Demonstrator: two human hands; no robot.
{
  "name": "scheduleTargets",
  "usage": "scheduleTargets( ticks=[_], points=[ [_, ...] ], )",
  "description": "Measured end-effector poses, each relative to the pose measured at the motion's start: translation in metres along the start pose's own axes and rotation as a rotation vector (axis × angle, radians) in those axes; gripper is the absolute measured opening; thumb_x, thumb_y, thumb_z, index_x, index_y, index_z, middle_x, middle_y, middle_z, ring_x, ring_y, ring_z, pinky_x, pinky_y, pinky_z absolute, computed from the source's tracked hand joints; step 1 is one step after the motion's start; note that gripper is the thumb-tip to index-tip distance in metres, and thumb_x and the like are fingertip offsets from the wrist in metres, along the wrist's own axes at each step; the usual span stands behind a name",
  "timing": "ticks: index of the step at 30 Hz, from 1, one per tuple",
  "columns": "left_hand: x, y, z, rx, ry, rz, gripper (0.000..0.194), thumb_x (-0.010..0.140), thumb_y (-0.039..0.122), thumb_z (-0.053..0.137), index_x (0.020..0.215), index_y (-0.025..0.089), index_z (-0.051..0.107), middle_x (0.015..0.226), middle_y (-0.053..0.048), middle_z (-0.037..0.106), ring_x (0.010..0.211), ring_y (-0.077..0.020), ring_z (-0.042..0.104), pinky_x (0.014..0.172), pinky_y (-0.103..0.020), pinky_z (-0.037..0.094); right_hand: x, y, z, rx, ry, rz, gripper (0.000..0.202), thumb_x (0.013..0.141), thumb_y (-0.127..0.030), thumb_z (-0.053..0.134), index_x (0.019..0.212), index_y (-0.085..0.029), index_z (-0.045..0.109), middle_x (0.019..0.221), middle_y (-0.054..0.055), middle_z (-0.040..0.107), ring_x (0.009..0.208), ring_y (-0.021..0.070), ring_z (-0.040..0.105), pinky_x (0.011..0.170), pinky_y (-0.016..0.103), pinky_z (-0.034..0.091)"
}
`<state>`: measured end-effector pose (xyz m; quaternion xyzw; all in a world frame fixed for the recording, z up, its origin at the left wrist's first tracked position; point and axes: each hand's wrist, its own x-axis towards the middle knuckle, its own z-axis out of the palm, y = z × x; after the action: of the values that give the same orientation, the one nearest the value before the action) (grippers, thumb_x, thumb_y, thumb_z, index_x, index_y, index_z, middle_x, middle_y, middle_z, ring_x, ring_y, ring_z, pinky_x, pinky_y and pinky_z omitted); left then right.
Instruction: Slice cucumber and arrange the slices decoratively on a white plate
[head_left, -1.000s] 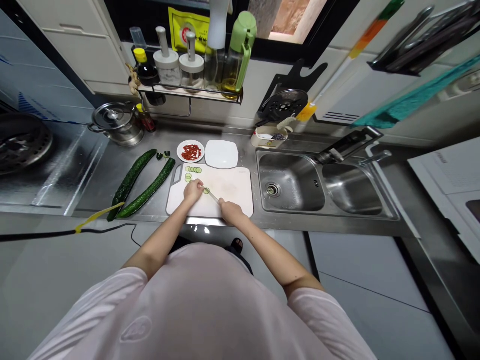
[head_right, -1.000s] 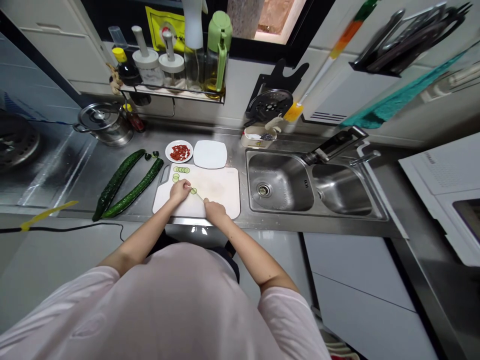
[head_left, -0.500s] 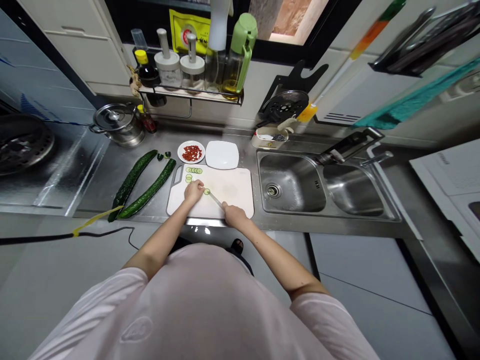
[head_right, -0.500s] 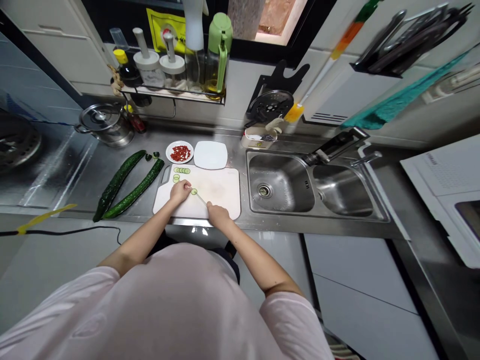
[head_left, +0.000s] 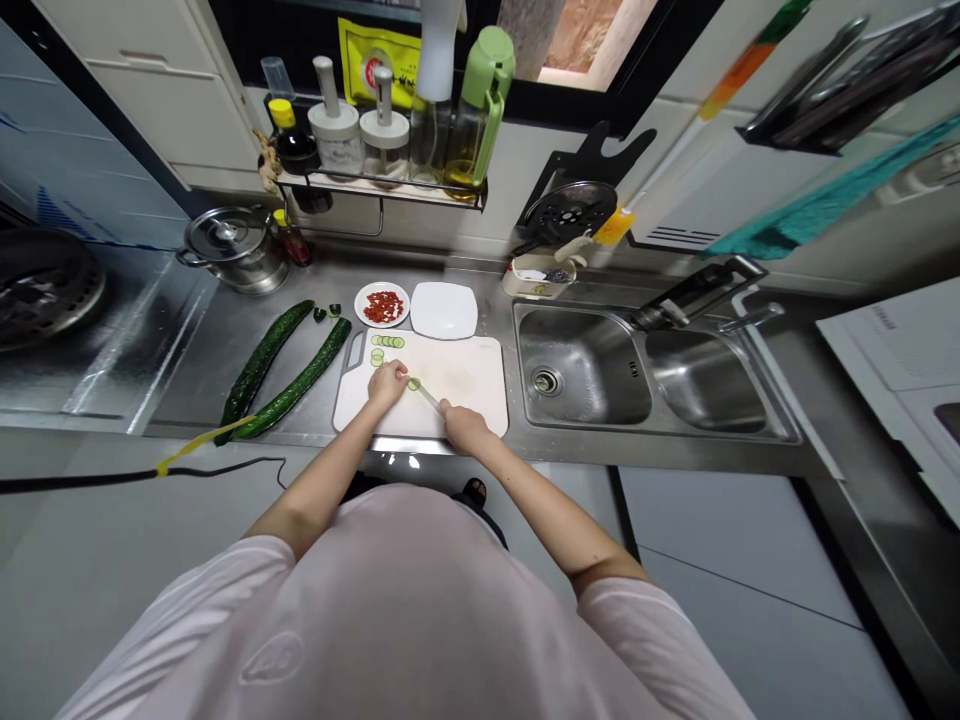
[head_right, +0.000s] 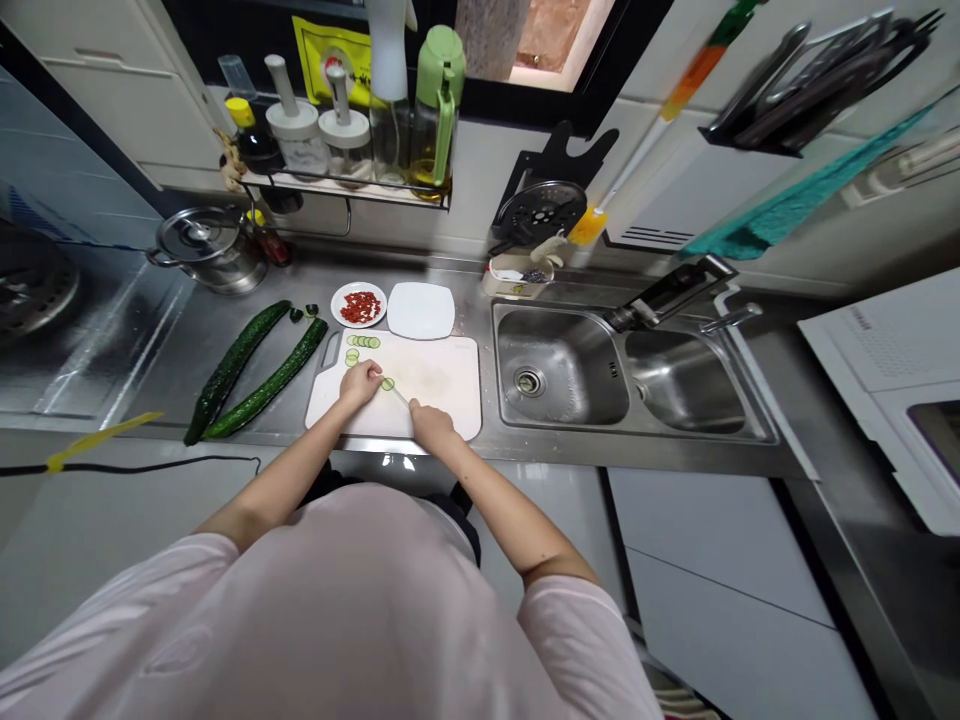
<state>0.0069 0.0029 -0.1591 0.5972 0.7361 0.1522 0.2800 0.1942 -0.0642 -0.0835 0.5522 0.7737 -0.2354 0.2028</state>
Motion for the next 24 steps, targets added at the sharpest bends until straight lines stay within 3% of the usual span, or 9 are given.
scheduleTargets(
  ticks=[24],
  points=[
    [0.0026, -0.003, 0.0029, 0.001, 0.015, 0.028, 0.012, 0.077, 0.028, 0.063, 0.088, 0.024, 0.063, 0.085, -0.001, 0.064, 0.081, -0.0159, 0.058, 0.069, -0.025, 0.04, 0.0015, 0.0026, 0.0028, -0.003, 0.016, -0.017, 0.031, 0.088, -0.01, 0.037, 0.118, -0.016, 0.042, 0.101, 0.015, 0.065, 0.093, 0.0253, 0.065, 0.072, 0.033, 0.047]
  ],
)
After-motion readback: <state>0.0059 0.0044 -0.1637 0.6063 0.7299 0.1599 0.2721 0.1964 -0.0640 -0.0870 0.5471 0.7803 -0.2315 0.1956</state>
